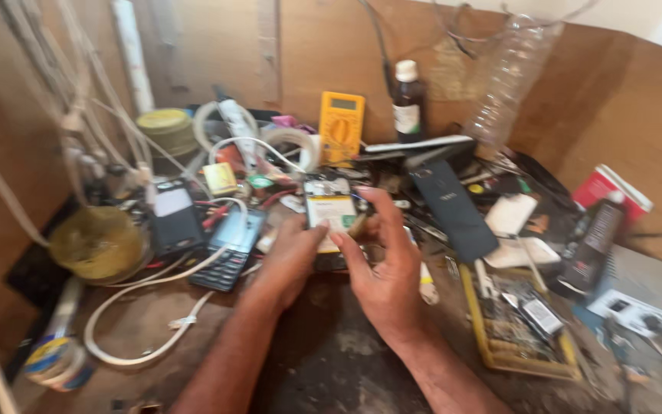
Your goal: The person holds a disassembled smartphone with the battery exposed and uses a yellow plastic spudger to probe and adjust internal components near the top of the device. The person repeatedly lifts and repositions the spudger while keeping the phone steady with the other hand.
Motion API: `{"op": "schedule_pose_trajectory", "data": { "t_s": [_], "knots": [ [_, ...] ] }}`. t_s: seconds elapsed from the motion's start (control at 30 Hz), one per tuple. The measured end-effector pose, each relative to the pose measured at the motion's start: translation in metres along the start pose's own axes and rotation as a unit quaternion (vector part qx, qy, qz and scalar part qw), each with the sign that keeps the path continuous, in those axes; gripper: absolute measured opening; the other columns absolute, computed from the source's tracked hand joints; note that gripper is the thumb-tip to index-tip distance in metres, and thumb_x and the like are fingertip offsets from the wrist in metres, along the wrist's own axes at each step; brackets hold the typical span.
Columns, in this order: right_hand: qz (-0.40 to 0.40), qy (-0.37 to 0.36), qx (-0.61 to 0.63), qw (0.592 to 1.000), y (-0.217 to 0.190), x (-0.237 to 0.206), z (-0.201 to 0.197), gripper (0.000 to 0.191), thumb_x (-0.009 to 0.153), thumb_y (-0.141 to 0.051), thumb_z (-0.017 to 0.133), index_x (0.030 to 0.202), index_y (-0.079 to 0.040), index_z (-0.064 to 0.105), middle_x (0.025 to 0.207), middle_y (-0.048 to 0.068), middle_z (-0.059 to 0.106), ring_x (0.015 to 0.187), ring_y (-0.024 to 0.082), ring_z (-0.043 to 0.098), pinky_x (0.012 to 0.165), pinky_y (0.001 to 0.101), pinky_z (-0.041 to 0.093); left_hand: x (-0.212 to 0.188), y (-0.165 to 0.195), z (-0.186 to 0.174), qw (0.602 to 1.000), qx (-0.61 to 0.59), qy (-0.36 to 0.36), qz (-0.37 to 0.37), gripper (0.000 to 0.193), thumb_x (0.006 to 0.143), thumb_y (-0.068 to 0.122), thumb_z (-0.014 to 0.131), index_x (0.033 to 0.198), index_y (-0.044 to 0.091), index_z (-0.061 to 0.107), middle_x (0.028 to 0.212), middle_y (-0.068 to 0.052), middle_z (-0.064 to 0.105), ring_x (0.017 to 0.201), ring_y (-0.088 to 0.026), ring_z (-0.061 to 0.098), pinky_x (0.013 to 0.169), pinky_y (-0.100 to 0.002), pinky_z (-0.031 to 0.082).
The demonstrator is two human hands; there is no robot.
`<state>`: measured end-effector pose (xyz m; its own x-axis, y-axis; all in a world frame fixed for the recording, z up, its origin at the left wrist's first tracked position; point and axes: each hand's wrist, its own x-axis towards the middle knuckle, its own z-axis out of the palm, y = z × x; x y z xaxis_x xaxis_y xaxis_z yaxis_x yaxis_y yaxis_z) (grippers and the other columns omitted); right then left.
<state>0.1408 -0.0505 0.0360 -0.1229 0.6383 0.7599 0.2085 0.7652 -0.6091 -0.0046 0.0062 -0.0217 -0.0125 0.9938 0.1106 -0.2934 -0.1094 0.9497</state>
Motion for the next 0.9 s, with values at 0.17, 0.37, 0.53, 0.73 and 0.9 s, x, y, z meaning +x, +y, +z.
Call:
{"op": "schedule_pose_trajectory", "data": {
  "t_s": [0.17,0.37,0.53,0.73,0.9],
  "knots": [
    [0.024,-0.009,0.024,0.999,0.0,0.002,-0.002,0.059,0.099,0.004,0.067,0.152,-0.007,0.044,0.09,0.004,0.065,0.084,0.01,0.066,0.074,0.0259,0.056,-0.008,0.019,0.004,0.998,-0.009,0.014,-0.068,0.033,0.097,0.014,0.055,0.122,-0.003,0.067,0.109,-0.012,0.074,0.093,-0.018,0.07,0.076,-0.033,0.055],
    [-0.024,-0.02,-0.027,0.999,-0.004,0.002,-0.003,0.056,0.098,0.004,0.07,0.147,-0.006,0.046,0.094,0.005,0.065,0.088,0.01,0.068,0.078,0.0268,0.06,-0.012,0.022,0.006,0.998,-0.036,-0.01,-0.043,0.034,0.096,0.011,0.055,0.125,-0.003,0.066,0.113,-0.012,0.074,0.098,-0.017,0.071,0.082,-0.032,0.056],
    [0.046,-0.005,-0.002,0.999,-0.003,0.004,-0.002,0.056,0.096,0.003,0.069,0.148,-0.006,0.052,0.083,0.005,0.059,0.077,0.011,0.061,0.07,0.0261,0.054,-0.009,0.019,0.005,0.997,-0.058,-0.017,-0.048,0.033,0.097,0.009,0.054,0.125,-0.004,0.064,0.115,-0.013,0.074,0.1,-0.019,0.072,0.086,-0.034,0.057],
    [-0.044,0.013,-0.035,0.998,-0.002,0.005,-0.004,0.059,0.091,0.005,0.076,0.144,-0.002,0.05,0.098,0.007,0.065,0.093,0.012,0.065,0.085,0.0257,0.054,-0.01,0.018,0.007,0.996,-0.066,-0.015,-0.055,0.035,0.096,0.008,0.054,0.127,-0.003,0.062,0.115,-0.016,0.073,0.099,-0.023,0.073,0.086,-0.038,0.059],
    [0.016,0.02,0.032,0.999,0.0,0.009,-0.005,0.053,0.096,0.002,0.069,0.146,-0.004,0.052,0.092,0.004,0.067,0.088,0.01,0.064,0.082,0.0247,0.054,-0.009,0.016,0.008,0.996,-0.07,-0.002,-0.057,0.036,0.094,0.007,0.056,0.128,-0.003,0.06,0.116,-0.016,0.073,0.101,-0.023,0.073,0.087,-0.037,0.058]
  ]
}}
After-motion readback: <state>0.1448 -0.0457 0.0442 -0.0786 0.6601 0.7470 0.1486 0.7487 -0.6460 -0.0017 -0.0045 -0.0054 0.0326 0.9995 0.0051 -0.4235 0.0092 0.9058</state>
